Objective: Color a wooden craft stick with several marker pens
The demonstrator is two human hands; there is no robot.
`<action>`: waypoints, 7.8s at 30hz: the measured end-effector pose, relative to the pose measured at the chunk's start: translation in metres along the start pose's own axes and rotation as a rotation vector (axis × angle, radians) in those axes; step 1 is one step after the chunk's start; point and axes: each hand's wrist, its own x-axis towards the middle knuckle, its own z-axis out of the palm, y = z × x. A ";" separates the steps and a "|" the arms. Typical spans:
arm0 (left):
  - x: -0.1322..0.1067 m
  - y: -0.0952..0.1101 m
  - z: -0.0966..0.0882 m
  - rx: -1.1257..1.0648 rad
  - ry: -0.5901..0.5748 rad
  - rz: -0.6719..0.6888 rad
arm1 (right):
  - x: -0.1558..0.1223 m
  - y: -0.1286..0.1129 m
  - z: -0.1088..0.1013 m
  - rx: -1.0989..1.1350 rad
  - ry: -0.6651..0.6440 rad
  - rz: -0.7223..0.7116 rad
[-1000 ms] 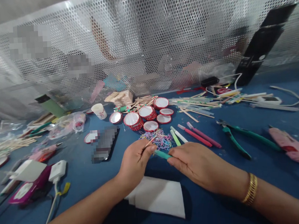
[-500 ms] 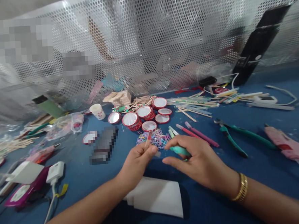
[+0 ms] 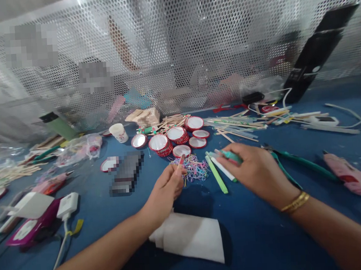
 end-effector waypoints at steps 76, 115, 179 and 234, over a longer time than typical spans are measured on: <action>0.008 -0.016 -0.011 0.407 -0.160 0.050 | -0.037 -0.040 0.027 0.371 0.095 -0.354; 0.007 -0.014 -0.010 0.409 -0.185 0.050 | -0.034 -0.039 0.027 0.336 0.089 -0.314; 0.009 -0.019 -0.011 0.471 -0.161 0.067 | -0.037 -0.038 0.024 0.324 0.129 -0.343; -0.001 -0.019 -0.008 0.557 -0.181 0.106 | -0.045 -0.039 0.026 0.309 0.172 -0.407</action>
